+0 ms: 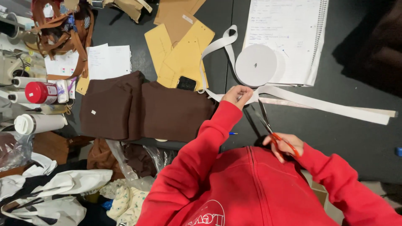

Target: Measuring and cutting lengths of elastic ribbon at a cluttered workbench.

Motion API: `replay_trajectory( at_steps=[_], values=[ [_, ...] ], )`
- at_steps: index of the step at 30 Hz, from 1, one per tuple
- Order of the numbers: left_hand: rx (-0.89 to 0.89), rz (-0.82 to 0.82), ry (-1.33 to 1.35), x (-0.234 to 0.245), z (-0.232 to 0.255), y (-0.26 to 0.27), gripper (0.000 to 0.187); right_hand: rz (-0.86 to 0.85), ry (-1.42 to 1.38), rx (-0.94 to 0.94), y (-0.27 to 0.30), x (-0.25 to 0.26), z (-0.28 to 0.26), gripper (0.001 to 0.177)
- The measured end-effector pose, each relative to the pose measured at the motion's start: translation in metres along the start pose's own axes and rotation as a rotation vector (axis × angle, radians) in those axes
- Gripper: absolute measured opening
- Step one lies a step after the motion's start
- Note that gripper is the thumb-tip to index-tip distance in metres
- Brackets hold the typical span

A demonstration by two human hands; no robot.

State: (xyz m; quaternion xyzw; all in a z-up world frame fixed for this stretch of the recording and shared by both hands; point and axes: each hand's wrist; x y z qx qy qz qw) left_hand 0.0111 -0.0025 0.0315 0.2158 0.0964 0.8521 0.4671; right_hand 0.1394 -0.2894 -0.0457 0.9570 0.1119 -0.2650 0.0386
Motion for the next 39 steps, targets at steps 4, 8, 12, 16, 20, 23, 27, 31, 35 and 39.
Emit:
replay_trajectory(
  at_steps=[4, 8, 12, 16, 20, 23, 27, 31, 35, 39],
  values=[
    [0.057, -0.026, 0.109, -0.003, 0.002, 0.012, 0.021, 0.103, 0.074, 0.095, -0.025, 0.003, 0.008, 0.056],
    [0.056, 0.017, 0.151, -0.008, -0.003, 0.009, 0.028, 0.343, 0.177, -0.123, -0.040, 0.001, 0.006, 0.068],
    [0.052, 0.008, 0.161, -0.010, -0.014, 0.007, 0.031, 0.410, 0.169, -0.140, -0.040, 0.000, 0.006, 0.069],
    [0.041, 0.005, 0.150, -0.013, -0.027, 0.001, 0.032, 0.451, 0.144, -0.113, -0.042, -0.027, -0.028, 0.050],
    [0.073, -0.047, 0.119, -0.009, -0.026, -0.007, 0.030, 0.652, 0.141, -0.264, -0.039, -0.043, -0.044, 0.037],
    [0.082, -0.086, 0.070, 0.007, 0.010, -0.003, 0.029, 0.679, 0.233, -0.320, -0.030, -0.037, -0.042, 0.038],
    [0.095, -0.218, 0.068, 0.008, 0.014, -0.003, 0.034, 0.659, 0.251, -0.372, -0.026, -0.039, -0.052, 0.042],
    [0.071, -0.170, 0.201, -0.009, 0.001, 0.000, 0.029, 0.675, 0.220, -0.285, -0.030, -0.034, -0.036, 0.038],
    [0.059, -0.155, 0.283, -0.021, -0.018, 0.001, 0.034, 0.635, 0.207, -0.214, -0.036, -0.024, -0.026, 0.043],
    [0.017, -0.143, 0.379, -0.003, 0.003, 0.012, 0.036, 0.694, 0.241, -0.207, -0.046, -0.038, -0.041, 0.042]
  ],
)
Point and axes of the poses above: each hand's wrist, its own y-axis away from the middle knuckle, its own x-axis out of the back of the hand, z = x × y, and after that the axes turned 11 degrees about -z, right-handed
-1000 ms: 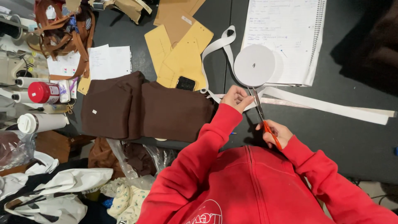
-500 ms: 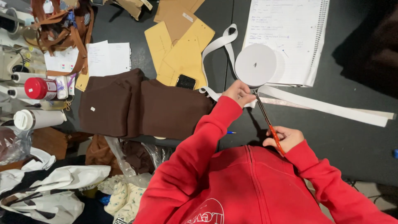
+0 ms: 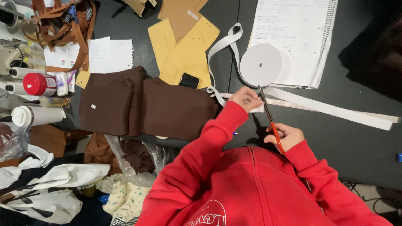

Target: Measuring and cutting lengths of elastic ribbon at a cluttered workbench.

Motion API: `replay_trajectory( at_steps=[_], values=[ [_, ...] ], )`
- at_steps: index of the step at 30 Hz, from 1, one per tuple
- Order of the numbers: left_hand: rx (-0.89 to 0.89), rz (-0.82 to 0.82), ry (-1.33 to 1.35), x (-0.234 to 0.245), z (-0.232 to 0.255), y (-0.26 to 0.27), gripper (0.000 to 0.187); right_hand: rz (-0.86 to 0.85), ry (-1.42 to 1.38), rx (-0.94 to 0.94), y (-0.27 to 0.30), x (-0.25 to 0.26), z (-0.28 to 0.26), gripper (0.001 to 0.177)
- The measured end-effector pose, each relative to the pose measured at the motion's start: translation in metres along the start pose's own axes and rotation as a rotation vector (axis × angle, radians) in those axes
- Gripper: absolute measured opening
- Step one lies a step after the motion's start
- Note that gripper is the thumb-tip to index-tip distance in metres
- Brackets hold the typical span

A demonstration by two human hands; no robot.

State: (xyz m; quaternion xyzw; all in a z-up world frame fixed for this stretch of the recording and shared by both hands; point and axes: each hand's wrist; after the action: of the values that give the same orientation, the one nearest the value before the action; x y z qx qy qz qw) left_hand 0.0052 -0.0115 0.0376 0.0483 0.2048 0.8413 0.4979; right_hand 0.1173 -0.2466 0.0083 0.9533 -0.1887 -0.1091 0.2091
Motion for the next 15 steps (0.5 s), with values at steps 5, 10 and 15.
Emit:
replay_trajectory(
  at_steps=[5, 10, 15],
  values=[
    [-0.018, 0.112, -0.266, 0.055, 0.048, -0.019, 0.034, -0.027, 0.153, -0.085, 0.008, 0.022, 0.014, 0.041],
    [-0.023, 0.016, -0.356, 0.047, 0.051, -0.010, 0.044, -0.078, 0.056, -0.027, 0.004, 0.033, 0.025, 0.044],
    [-0.066, -0.205, -0.594, 0.012, 0.106, 0.037, 0.054, -0.127, 0.030, 0.067, -0.003, 0.028, 0.018, 0.047]
  ],
)
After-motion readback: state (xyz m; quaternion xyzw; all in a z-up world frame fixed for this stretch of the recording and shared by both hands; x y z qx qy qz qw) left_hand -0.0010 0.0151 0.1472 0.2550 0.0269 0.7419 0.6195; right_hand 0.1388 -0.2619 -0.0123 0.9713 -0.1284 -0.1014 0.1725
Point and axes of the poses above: each hand's wrist, its own y-axis away from the middle knuckle, its own x-axis out of the back of the hand, z = x × y, and after that the axes turned 11 degrees about -z, right-handed
